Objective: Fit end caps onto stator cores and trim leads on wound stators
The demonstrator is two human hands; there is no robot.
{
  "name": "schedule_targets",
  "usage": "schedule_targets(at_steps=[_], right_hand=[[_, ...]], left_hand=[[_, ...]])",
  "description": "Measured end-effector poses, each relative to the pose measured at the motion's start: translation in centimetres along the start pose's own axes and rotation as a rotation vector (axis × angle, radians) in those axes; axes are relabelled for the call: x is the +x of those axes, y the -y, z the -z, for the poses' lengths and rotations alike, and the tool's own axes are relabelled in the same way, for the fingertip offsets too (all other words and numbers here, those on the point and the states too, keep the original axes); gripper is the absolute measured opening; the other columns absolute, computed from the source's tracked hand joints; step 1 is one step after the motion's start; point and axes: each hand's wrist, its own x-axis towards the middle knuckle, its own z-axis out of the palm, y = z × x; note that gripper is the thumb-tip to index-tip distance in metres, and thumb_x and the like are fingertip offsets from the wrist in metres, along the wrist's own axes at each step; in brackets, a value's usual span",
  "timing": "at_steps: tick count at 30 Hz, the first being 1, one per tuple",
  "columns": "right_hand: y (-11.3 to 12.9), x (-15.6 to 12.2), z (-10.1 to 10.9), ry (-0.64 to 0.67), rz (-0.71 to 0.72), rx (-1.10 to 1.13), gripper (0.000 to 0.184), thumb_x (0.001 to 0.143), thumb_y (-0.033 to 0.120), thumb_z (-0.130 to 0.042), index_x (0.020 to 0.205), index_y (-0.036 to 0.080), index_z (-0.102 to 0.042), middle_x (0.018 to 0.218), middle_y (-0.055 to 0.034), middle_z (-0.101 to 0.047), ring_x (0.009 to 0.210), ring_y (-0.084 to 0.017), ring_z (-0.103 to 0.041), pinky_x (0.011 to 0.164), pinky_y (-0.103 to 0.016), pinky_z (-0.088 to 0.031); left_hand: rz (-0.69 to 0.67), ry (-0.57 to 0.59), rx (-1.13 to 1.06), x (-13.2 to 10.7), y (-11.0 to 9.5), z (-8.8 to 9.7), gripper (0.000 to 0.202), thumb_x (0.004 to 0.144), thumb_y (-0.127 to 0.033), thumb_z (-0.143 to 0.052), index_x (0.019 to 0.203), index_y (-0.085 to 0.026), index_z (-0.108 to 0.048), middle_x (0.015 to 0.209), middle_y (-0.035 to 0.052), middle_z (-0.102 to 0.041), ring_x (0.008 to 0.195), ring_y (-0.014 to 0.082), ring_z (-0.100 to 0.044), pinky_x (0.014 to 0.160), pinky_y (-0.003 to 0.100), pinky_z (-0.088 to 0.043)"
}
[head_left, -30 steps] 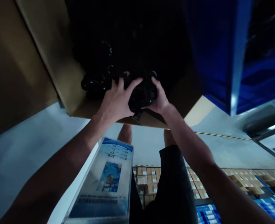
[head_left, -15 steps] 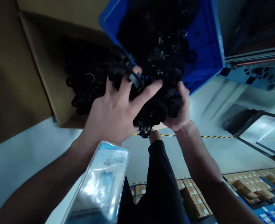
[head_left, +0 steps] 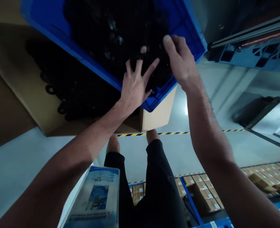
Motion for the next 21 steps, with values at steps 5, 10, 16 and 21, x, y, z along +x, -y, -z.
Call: schedule_targets(at_steps=[5, 10, 16, 21], right_hand=[[2.5, -3.3, 0.7, -0.189, 0.171, -0.204, 0.051, 0.116, 0.068, -0.070, 0.162, 0.048, -0.065, 0.171, -0.0043, -0.070, 0.172, -0.034, -0.054, 0.152, -0.059, -0.047], [-0.1, -4.8, -0.8, 0.004, 0.212, -0.268, 0.052, 0.113, 0.063, -0.073, 0.161, 0.042, -0.071, 0.179, -0.0086, -0.063, 0.181, -0.044, -0.045, 0.150, -0.074, -0.044], [2.5, -7.1, -0.5, -0.170, 0.231, -0.269, 0.025, 0.118, 0.050, -0.069, 0.134, 0.039, -0.085, 0.154, -0.0102, -0.081, 0.155, -0.041, -0.070, 0.140, -0.071, -0.055], [8.0, -15.7, -6.0, -0.152, 0.386, 0.080, 0.031, 0.115, 0.028, -0.074, 0.135, 0.050, -0.084, 0.117, 0.0024, -0.092, 0.102, -0.029, -0.086, 0.098, -0.057, -0.075]], left_hand=[[-0.034, 0.018, 0.035, -4.5, -1.5, -3.0, 0.095, 0.101, -0.011, -0.073, 0.189, -0.040, -0.052, 0.200, 0.0054, -0.043, 0.174, 0.0625, -0.041, 0.126, 0.095, -0.058], [-0.056, 0.019, 0.042, -5.1, -1.0, -0.6, 0.061, 0.112, -0.015, -0.060, 0.165, -0.039, -0.078, 0.193, 0.0031, -0.057, 0.142, 0.0499, -0.076, 0.100, 0.072, -0.078], [-0.098, -0.016, -0.009, -3.1, 0.1, 4.8, 0.063, 0.121, -0.018, -0.046, 0.170, -0.047, -0.074, 0.192, -0.0025, -0.057, 0.138, 0.0379, -0.083, 0.108, 0.061, -0.078], [-0.046, -0.102, -0.185, -9.2, 1.3, 3.6, 0.043, 0.126, -0.040, -0.057, 0.165, -0.044, -0.076, 0.186, 0.0023, -0.061, 0.144, 0.0316, -0.079, 0.109, 0.047, -0.077]])
